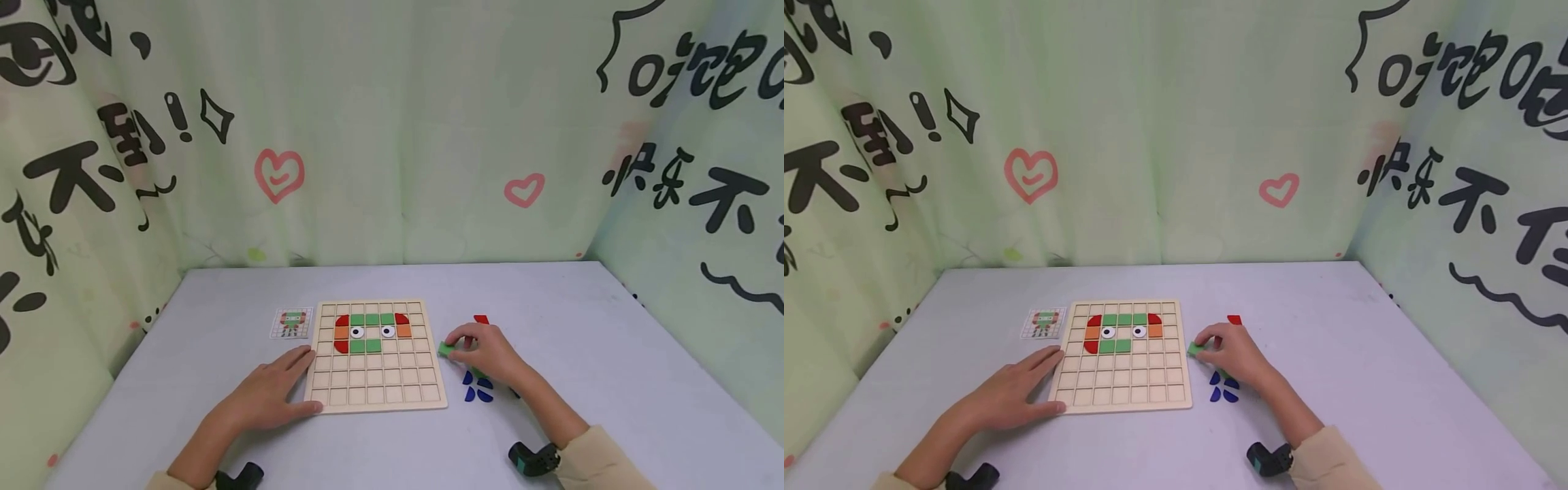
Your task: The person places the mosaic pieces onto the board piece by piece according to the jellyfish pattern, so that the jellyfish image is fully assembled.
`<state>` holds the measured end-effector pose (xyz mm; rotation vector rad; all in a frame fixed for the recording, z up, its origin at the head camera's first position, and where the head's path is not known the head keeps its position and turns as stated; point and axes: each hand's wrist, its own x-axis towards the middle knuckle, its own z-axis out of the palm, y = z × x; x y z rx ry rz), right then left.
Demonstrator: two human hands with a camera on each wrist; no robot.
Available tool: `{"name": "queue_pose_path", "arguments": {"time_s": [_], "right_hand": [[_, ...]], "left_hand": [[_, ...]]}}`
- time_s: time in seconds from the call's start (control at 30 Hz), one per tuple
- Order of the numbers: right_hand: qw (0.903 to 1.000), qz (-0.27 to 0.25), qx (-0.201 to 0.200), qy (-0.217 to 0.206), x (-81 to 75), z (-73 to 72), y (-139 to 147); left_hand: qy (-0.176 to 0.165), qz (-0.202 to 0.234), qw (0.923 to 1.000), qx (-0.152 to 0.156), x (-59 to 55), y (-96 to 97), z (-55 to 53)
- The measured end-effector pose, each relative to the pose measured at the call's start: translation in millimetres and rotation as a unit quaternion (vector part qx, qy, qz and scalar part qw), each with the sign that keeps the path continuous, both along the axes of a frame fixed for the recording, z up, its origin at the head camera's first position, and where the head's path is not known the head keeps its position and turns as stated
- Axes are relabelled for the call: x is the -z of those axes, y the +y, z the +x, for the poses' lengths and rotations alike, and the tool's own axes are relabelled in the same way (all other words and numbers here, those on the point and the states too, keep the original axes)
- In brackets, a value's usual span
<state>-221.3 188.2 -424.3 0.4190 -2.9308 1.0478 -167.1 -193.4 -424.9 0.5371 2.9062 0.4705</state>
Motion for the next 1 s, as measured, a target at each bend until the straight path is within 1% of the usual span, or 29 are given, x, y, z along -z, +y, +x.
{"name": "queue_pose_path", "arguments": {"time_s": [0.2,0.23,0.43,0.53,0.83,1.0], "right_hand": [[1.0000,0.003,-0.006,0.006,0.5,-3.3,-8.2],[0.9999,0.005,-0.011,0.010,0.3,-4.1,-9.0],[0.9994,0.000,-0.035,0.002,1.0,-8.8,-13.6],[0.9992,-0.002,-0.040,-0.002,2.5,-10.8,-15.1],[0.9983,-0.004,-0.056,0.011,3.3,-13.0,-22.9],[0.9970,-0.011,-0.074,0.016,2.4,-13.7,-29.3]], "left_hand": [[-0.004,0.001,1.0000,-0.002,-0.1,-0.1,-0.5],[-0.004,0.001,1.0000,-0.002,-0.2,0.0,-0.3],[-0.002,-0.002,1.0000,-0.002,-1.6,-0.1,-0.1],[-0.004,0.000,1.0000,-0.003,-2.4,0.1,0.2],[-0.007,-0.001,1.0000,-0.004,-1.0,0.0,-0.5],[-0.004,-0.001,1.0000,-0.007,-1.4,0.6,0.0]]}}
